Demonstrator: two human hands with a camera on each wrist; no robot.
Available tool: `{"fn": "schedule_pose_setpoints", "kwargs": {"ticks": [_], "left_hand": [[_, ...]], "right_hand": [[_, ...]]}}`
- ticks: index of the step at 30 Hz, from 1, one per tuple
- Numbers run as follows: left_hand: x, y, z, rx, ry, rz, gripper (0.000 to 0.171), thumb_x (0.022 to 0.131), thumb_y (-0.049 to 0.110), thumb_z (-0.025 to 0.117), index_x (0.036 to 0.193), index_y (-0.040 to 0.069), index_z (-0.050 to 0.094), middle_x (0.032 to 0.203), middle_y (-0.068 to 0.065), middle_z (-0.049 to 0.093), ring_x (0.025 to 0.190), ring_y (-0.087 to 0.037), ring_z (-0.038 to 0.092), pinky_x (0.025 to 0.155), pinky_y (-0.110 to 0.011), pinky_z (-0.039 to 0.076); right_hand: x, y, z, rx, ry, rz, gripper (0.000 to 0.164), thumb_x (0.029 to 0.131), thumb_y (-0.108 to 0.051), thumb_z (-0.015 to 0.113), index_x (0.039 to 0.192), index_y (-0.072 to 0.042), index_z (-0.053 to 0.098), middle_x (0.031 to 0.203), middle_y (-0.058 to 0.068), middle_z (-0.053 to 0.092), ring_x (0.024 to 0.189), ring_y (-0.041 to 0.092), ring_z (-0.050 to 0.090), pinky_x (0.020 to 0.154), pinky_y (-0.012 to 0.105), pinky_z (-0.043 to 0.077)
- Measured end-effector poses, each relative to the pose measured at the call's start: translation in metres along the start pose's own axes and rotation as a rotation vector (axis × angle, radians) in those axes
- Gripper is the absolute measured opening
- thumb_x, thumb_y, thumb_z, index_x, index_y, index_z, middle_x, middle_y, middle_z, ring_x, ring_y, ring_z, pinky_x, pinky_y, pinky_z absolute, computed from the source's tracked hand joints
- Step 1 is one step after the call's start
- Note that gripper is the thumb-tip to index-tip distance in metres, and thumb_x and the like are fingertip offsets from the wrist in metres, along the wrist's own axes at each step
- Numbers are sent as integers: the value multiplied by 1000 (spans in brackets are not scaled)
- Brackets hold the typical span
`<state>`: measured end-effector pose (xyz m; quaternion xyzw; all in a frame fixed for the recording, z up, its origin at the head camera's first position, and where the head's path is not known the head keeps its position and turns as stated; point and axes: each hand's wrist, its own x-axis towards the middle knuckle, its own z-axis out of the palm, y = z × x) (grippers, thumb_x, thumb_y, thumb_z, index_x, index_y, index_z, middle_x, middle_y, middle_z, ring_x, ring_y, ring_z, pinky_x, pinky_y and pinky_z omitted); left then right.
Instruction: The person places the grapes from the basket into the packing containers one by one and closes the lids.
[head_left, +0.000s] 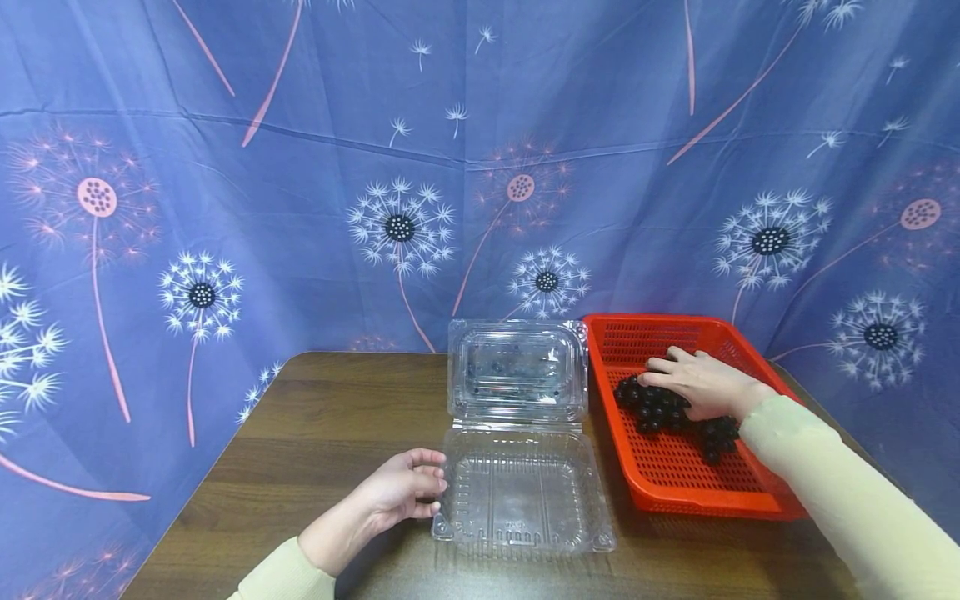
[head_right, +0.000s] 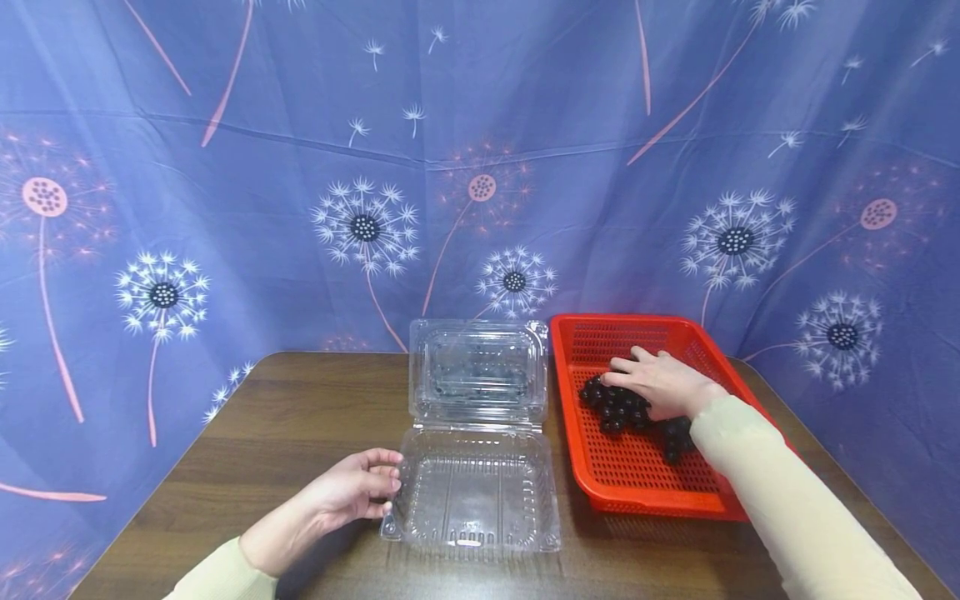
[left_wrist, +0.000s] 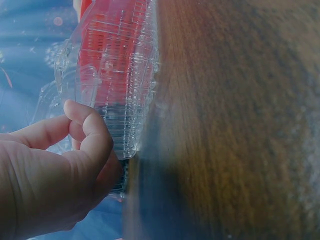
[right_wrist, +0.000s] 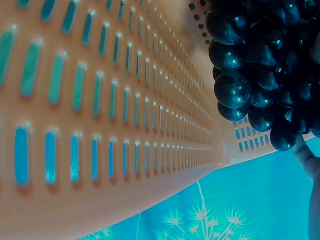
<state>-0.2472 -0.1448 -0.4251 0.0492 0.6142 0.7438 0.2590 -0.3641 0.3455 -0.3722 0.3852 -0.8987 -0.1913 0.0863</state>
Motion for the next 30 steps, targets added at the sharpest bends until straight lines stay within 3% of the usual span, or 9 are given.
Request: {"fn": "schedule_pose_setpoints", "kwargs": {"ticks": [7, 20, 30], "left_hand": [[-1, 1, 0, 0, 5, 1, 45, 81, -8, 55, 122, -6, 36, 86, -1, 47, 72, -10, 49, 63, -22, 48], [-2, 1, 2, 4, 21, 4, 42, 81, -8, 55, 120, -5, 37, 86, -1, 47, 70, -10, 49, 62, -22, 48], [-4, 0, 4, -2, 25, 7, 44, 81, -8, 55, 121, -5, 36, 87, -1, 47, 71, -10, 50, 62, -22, 48]], "right_hand": [[-1, 0, -4, -38, 27, -25, 79, 56, -28, 89, 126, -28, 52, 122, 3, 52, 96, 29, 49, 58, 42, 49], [-11, 1, -24, 18, 58, 1, 78, 56, -20, 88, 126, -28, 54, 126, 7, 53, 106, 37, 49, 66, 55, 50], [-18, 4, -39, 8, 116, -8, 73, 55, -19, 87, 120, -26, 56, 120, 5, 52, 95, 29, 49, 54, 44, 48]]}}
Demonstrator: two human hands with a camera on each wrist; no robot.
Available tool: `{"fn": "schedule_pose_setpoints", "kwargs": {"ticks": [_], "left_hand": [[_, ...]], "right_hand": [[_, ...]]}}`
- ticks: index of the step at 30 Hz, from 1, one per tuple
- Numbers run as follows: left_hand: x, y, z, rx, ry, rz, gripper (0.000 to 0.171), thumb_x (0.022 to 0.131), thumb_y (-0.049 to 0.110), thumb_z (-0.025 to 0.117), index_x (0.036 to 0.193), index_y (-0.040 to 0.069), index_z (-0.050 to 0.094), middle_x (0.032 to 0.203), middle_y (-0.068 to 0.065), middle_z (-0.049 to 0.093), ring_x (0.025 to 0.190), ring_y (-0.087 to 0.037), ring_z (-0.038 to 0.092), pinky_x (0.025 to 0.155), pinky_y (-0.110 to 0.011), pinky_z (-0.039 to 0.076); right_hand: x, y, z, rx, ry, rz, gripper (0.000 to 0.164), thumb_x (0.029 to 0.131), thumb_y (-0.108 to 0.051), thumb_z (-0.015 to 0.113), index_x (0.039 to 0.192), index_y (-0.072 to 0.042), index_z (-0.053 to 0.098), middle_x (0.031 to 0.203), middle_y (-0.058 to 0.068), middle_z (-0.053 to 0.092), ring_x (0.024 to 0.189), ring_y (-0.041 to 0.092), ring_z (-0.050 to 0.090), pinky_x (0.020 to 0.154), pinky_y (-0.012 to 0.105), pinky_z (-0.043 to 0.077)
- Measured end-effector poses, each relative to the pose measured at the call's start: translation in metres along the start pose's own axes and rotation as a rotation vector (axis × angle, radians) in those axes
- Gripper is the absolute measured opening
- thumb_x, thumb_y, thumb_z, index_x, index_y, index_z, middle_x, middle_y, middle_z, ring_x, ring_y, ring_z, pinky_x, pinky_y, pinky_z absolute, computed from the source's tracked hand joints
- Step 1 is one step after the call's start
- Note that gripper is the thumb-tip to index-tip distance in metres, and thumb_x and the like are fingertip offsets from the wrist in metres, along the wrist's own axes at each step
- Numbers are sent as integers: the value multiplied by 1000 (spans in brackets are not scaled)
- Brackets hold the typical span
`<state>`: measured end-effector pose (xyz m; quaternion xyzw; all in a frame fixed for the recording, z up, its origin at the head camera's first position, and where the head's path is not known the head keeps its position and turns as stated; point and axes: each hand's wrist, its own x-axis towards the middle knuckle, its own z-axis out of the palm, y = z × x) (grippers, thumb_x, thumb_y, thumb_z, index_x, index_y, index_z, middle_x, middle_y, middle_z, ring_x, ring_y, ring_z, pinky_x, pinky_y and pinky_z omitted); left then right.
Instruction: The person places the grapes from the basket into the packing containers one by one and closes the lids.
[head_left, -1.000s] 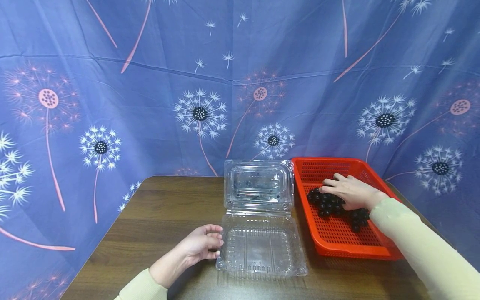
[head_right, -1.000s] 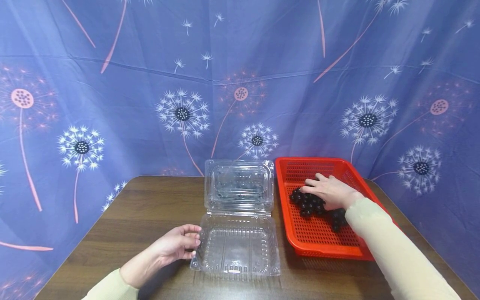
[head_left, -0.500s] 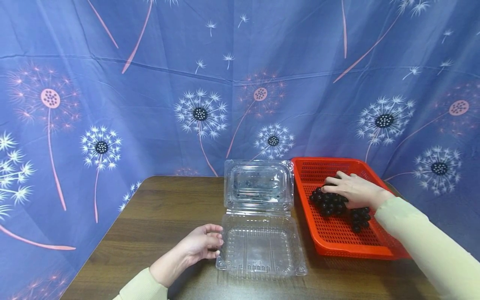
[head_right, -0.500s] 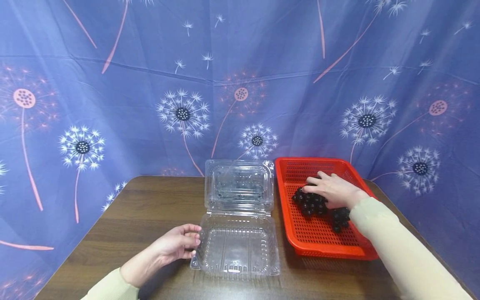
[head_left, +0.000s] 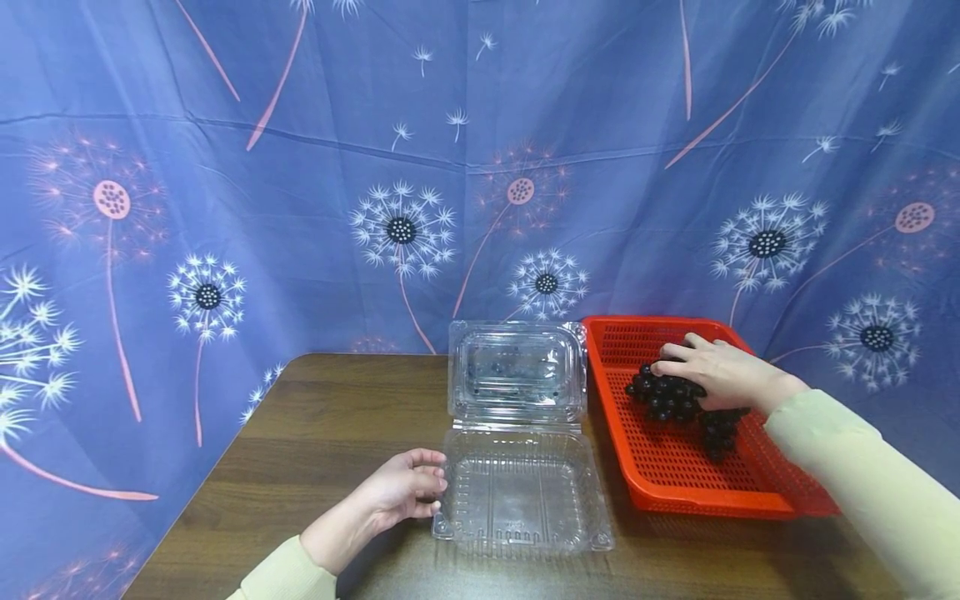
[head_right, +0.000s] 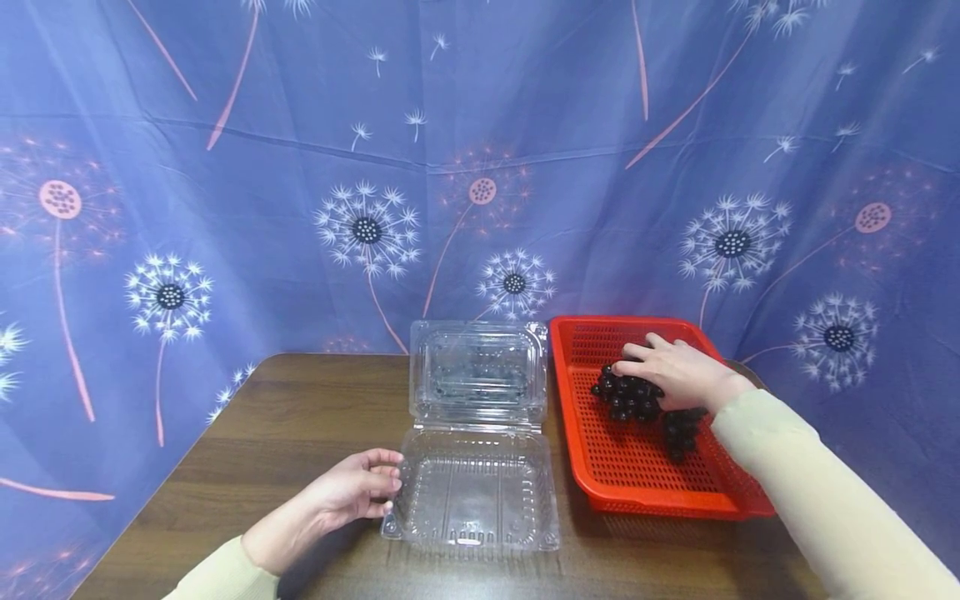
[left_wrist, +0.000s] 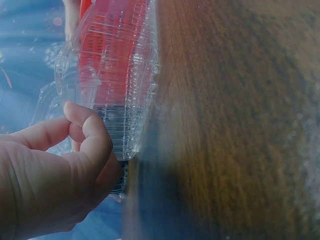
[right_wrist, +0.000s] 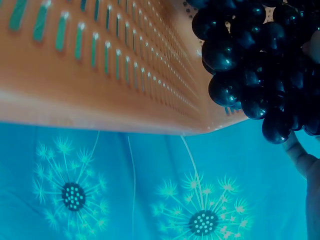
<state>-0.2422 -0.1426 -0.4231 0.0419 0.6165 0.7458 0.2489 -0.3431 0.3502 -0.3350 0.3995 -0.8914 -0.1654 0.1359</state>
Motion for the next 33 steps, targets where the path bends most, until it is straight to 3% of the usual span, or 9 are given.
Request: {"fn": "schedule_pose_setpoints", "kwargs": {"ticks": [10, 20, 33], "left_hand": [[2, -1, -3, 0, -6, -9, 46, 81, -7, 55, 122, -6, 35, 86, -1, 48, 71, -9, 50, 62, -22, 49], [5, 0, -8, 6, -9, -18, 46, 81, -7, 55, 123, -7, 35, 86, -1, 48, 70, -9, 50, 62, -22, 49], [6, 7, -11, 7, -15, -19, 46, 81, -7, 55, 122, -6, 36, 86, -2, 48, 71, -10, 50, 63, -22, 49]], "right_hand": [[1, 1, -16, -7, 27, 20, 72, 52, -11, 84, 117, -25, 59, 114, 2, 51, 88, 27, 46, 48, 33, 39], [2, 2, -41, -12, -24, 69, 76, 52, -14, 87, 121, -22, 58, 122, 9, 52, 91, 31, 48, 49, 38, 43], [9, 7, -75, -49, 13, 62, 75, 52, -13, 85, 121, -25, 57, 118, 8, 50, 90, 31, 49, 49, 41, 45]]}}
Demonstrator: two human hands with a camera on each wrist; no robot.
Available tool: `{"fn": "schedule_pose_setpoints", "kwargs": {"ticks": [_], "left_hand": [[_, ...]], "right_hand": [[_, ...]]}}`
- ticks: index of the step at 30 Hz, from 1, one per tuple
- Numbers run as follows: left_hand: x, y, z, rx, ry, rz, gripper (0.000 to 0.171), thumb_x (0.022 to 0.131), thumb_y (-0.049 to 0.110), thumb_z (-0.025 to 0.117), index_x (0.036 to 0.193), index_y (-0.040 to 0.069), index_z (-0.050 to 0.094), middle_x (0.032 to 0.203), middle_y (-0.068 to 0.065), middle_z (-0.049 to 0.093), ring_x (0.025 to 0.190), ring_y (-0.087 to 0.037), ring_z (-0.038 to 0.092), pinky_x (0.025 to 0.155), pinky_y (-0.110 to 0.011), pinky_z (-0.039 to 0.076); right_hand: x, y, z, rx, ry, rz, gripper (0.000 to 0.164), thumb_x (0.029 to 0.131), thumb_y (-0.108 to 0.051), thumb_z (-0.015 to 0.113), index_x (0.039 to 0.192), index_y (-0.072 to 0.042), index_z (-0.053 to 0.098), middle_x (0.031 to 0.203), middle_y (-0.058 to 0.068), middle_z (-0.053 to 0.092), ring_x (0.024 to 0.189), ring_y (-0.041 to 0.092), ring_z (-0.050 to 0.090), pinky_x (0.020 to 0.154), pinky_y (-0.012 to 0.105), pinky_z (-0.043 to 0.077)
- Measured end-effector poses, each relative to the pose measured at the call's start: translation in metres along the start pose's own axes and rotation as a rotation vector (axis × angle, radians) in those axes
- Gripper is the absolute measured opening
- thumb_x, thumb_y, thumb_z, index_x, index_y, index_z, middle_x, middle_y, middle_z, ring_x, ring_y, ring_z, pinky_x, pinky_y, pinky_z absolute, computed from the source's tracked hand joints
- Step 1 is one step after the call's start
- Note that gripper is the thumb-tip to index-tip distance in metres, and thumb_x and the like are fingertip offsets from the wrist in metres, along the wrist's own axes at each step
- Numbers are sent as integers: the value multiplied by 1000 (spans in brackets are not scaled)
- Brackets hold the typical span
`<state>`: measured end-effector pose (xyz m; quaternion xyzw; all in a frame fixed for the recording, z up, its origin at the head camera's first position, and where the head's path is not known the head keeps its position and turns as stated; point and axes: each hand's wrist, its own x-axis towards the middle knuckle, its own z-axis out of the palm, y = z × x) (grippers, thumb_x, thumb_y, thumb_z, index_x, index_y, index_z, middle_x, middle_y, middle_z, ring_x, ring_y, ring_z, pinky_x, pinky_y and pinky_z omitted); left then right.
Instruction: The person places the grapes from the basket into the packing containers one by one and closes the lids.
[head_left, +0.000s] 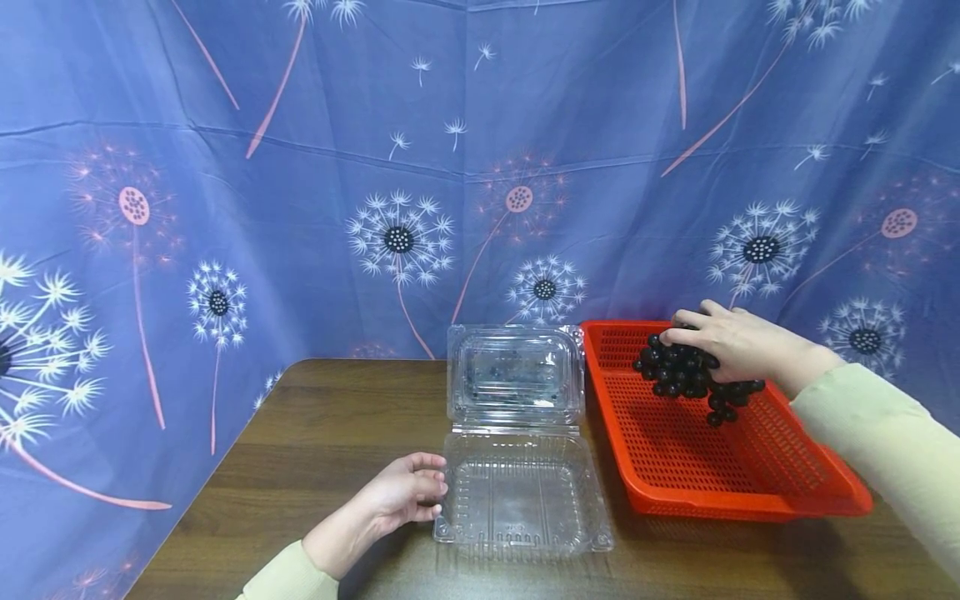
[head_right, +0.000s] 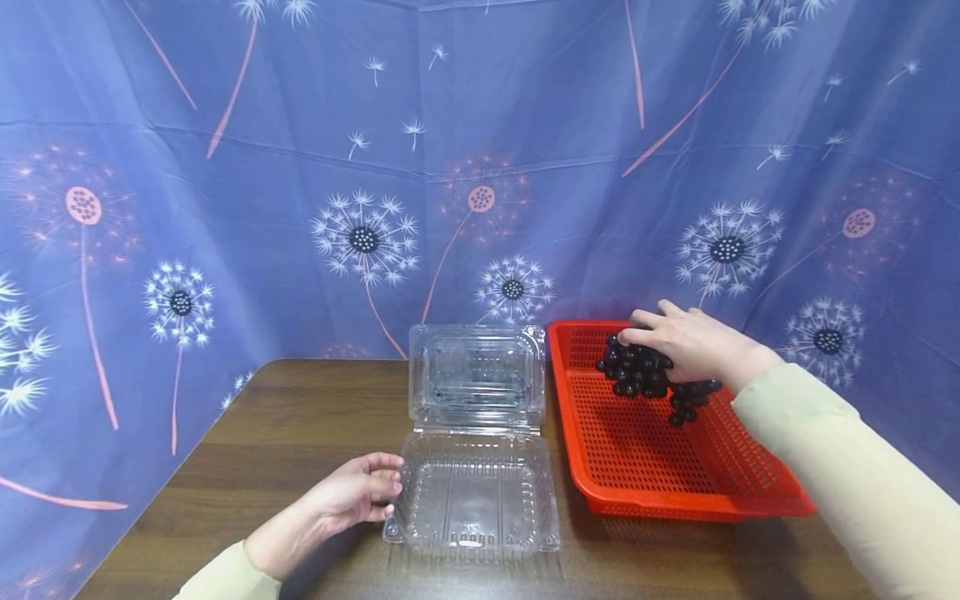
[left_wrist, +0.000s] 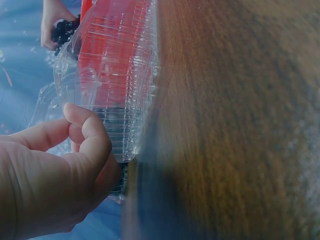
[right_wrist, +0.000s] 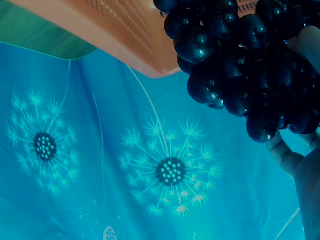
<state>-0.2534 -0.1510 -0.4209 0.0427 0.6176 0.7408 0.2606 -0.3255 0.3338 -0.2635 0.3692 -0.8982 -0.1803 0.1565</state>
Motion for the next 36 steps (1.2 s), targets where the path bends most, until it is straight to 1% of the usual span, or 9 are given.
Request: {"fn": "schedule_pose_setpoints", "kwargs": {"ticks": [8, 15, 17, 19, 23, 29, 36], "left_hand": [[-1, 0, 4, -7, 6, 11, 45, 81, -8, 55, 121, -4, 36, 87, -1, 47, 71, -9, 50, 62, -22, 49], [-1, -2, 7, -11, 10, 14, 43, 81, -8, 55, 121, -3, 37, 87, -1, 48, 71, -10, 49, 63, -22, 49], [-1, -3, 7, -10, 11, 16, 43, 82, -8, 55, 121, -3, 37, 87, -1, 48, 71, -10, 49, 63, -22, 49], [-1, -4, 8, -10, 11, 16, 43, 81, -8, 55, 121, -3, 37, 86, -1, 48, 71, -10, 49, 63, -22, 49], [-2, -4, 9, -11, 11, 20, 45, 81, -8, 55, 121, -4, 36, 86, -1, 47, 71, -9, 49, 62, -22, 49], [-2, -6, 11, -13, 20, 22, 46, 80, -8, 55, 122, -6, 35, 86, -1, 48, 71, -10, 50, 63, -22, 49], [-3, -7, 14, -9, 30, 30, 44, 81, -9, 54, 122, -4, 36, 86, -1, 48, 71, -9, 50, 63, -22, 48]], "right_hand": [[3, 3, -17, -16, 40, -29, 76, 50, -14, 86, 120, -23, 57, 114, 5, 50, 84, 28, 48, 47, 35, 43], [4, 3, -26, -10, 79, -47, 77, 47, -15, 86, 119, -21, 58, 113, 6, 51, 83, 29, 48, 48, 37, 44], [4, 2, -28, -13, 77, -46, 77, 47, -16, 87, 119, -21, 58, 113, 6, 51, 83, 28, 47, 48, 36, 44], [5, 0, -31, -17, 67, -38, 77, 48, -18, 88, 119, -22, 57, 113, 6, 50, 84, 28, 47, 50, 39, 44], [7, -4, -40, -18, 43, -7, 77, 50, -20, 89, 120, -22, 57, 114, 5, 49, 86, 29, 47, 52, 40, 46], [10, -8, -52, -5, 94, -35, 78, 49, -18, 89, 119, -22, 56, 112, 5, 50, 87, 29, 48, 52, 38, 47], [15, -12, -68, -19, 132, -55, 78, 48, -17, 89, 118, -21, 57, 111, 7, 50, 86, 29, 48, 56, 39, 48]]}}
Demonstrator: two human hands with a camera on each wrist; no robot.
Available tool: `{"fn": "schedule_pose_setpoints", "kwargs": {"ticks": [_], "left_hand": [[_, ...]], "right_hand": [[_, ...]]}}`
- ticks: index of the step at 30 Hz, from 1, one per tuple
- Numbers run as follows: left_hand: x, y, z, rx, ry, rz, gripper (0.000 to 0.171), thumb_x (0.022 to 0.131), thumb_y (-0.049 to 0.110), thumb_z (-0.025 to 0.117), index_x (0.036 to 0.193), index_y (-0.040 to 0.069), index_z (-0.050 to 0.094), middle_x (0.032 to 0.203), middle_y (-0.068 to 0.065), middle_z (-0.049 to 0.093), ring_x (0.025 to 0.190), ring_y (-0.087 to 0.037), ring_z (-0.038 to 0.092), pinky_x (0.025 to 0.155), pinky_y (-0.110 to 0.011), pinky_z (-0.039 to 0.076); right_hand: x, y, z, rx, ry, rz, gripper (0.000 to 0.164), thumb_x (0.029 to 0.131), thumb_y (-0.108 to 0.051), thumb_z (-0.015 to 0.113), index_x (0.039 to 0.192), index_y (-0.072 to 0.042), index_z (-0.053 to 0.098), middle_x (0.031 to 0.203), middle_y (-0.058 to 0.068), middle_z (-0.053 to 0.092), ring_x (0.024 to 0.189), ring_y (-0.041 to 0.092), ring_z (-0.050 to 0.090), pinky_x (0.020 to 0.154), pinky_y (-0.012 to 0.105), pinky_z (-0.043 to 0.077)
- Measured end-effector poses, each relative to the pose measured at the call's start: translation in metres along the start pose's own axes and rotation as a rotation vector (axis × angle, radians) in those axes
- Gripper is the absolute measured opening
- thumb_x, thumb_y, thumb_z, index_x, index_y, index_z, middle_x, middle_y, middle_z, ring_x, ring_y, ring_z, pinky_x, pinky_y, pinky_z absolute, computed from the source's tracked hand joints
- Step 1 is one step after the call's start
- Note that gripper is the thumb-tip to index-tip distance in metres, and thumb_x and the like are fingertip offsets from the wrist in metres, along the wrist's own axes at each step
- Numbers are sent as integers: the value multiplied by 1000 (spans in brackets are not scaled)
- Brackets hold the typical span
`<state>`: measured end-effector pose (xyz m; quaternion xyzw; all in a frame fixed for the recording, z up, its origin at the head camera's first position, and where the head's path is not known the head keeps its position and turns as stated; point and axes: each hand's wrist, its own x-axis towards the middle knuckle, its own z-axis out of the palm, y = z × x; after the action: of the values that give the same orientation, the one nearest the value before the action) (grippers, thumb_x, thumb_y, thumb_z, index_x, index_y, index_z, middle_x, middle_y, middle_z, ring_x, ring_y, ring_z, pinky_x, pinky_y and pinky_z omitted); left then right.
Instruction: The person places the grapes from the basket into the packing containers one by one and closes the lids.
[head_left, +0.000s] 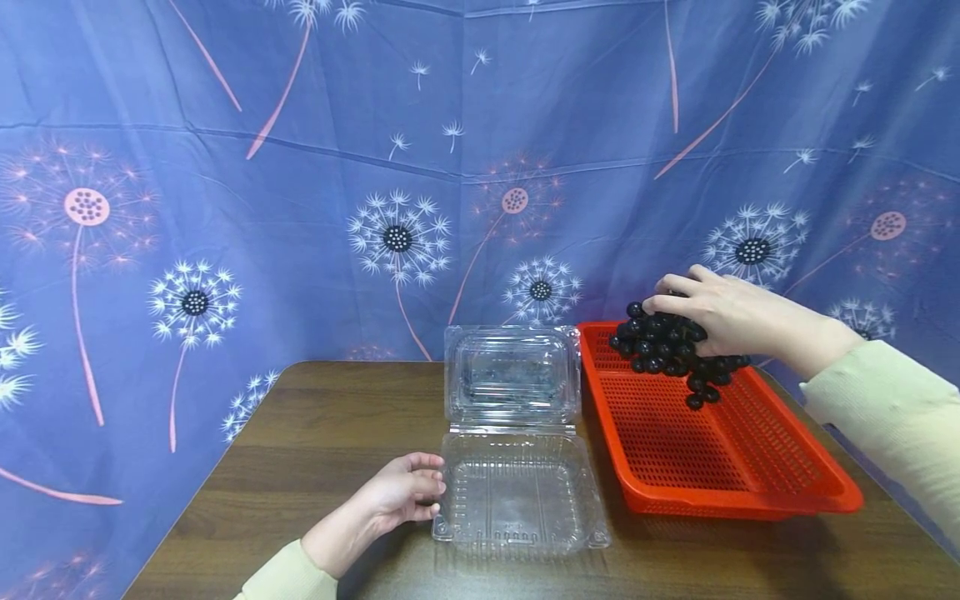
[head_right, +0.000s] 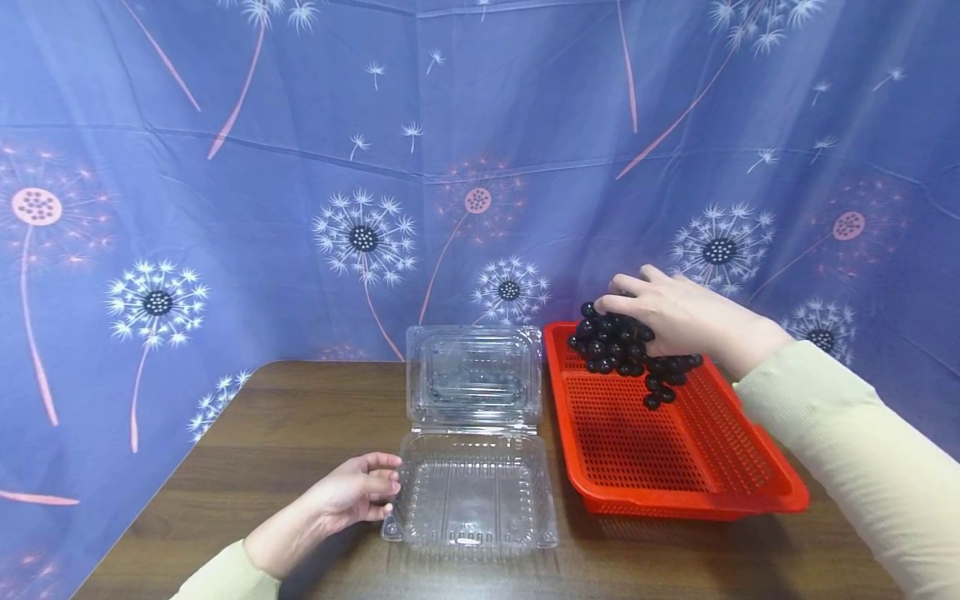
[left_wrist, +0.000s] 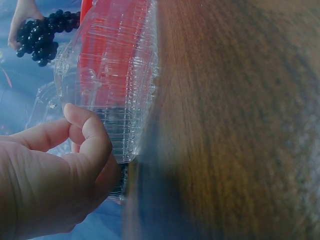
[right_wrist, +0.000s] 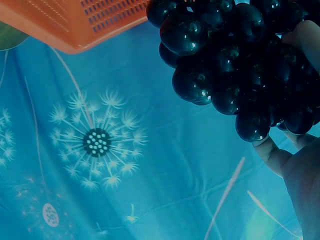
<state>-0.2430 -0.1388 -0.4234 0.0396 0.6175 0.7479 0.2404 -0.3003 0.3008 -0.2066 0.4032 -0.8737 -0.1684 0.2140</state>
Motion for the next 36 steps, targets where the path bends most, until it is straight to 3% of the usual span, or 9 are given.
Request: {"fn": "schedule_pose_setpoints", "kwargs": {"ticks": [9, 15, 22, 30, 36], "left_hand": [[0, 2, 1, 5, 1, -6, 48, 80, -8, 55, 123, -6, 35, 87, -2, 48, 71, -9, 50, 63, -22, 49], [0, 1, 1, 7, 7, -6, 47, 81, -8, 55, 123, -6, 35, 88, -2, 48, 71, -10, 50, 63, -23, 49], [1, -1, 1, 10, 3, -6, 44, 82, -8, 53, 122, -4, 35, 86, -1, 48, 70, -9, 50, 63, -23, 48], [0, 0, 2, 6, 2, -2, 46, 81, -8, 54, 122, -5, 35, 87, -1, 48, 70, -9, 50, 63, -23, 48], [-1, -1, 3, 6, 5, 5, 48, 79, -7, 56, 122, -7, 35, 89, -2, 46, 70, -10, 49, 62, -22, 49]], "right_hand": [[7, -4, -12, -4, 64, -56, 77, 47, -16, 87, 117, -21, 56, 111, 5, 50, 84, 27, 47, 55, 40, 47], [13, -11, -19, -12, 67, -59, 77, 47, -18, 87, 117, -23, 56, 112, 3, 50, 83, 25, 46, 50, 35, 42], [16, -21, -27, -2, 68, -56, 77, 49, -18, 88, 119, -24, 54, 114, 4, 50, 88, 26, 46, 53, 37, 45], [23, -32, -34, 16, 152, -76, 79, 46, -16, 86, 118, -21, 54, 114, 6, 51, 86, 29, 48, 56, 42, 48], [26, -40, -37, 24, 193, -89, 80, 44, -16, 86, 118, -20, 54, 112, 6, 51, 84, 28, 46, 50, 38, 46]]}}
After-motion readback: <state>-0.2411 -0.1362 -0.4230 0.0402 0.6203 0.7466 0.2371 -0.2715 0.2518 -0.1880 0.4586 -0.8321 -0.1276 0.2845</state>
